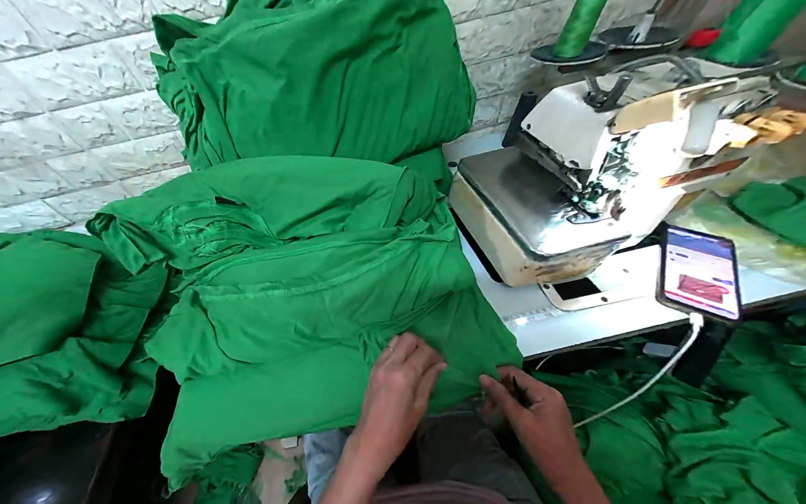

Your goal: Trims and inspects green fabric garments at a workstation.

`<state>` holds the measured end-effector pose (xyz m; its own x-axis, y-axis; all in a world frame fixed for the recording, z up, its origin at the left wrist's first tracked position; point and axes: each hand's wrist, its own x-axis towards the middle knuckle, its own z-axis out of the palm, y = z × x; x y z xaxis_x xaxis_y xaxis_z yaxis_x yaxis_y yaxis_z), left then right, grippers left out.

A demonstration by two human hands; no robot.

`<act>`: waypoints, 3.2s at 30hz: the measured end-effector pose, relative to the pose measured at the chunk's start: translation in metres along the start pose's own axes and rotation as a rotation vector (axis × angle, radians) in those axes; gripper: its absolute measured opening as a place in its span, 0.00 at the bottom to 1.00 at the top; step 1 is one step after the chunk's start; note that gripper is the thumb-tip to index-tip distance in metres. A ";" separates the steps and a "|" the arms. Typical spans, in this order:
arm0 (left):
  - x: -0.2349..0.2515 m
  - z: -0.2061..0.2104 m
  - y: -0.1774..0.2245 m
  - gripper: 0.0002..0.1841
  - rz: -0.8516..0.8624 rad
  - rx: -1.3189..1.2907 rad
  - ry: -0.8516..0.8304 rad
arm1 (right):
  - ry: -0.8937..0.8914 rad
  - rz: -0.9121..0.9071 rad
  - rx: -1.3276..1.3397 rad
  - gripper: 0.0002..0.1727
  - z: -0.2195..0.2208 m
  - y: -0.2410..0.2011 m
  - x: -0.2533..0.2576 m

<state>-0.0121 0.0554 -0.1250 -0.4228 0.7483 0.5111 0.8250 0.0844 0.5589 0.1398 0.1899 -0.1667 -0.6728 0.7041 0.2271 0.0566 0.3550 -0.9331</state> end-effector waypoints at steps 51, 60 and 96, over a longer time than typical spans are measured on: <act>-0.027 0.010 0.017 0.04 -0.123 -0.099 0.163 | 0.072 -0.686 -0.482 0.13 0.009 -0.012 0.013; -0.028 0.010 0.017 0.03 -0.134 -0.102 0.140 | 0.097 -0.616 -0.454 0.13 0.014 -0.018 0.015; -0.031 0.020 0.019 0.05 -0.086 0.004 0.174 | 0.195 -0.644 -0.494 0.13 0.019 -0.002 0.002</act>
<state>0.0242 0.0472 -0.1437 -0.5496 0.6135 0.5671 0.7847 0.1459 0.6025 0.1241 0.1783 -0.1694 -0.5469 0.3486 0.7611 0.0516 0.9215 -0.3849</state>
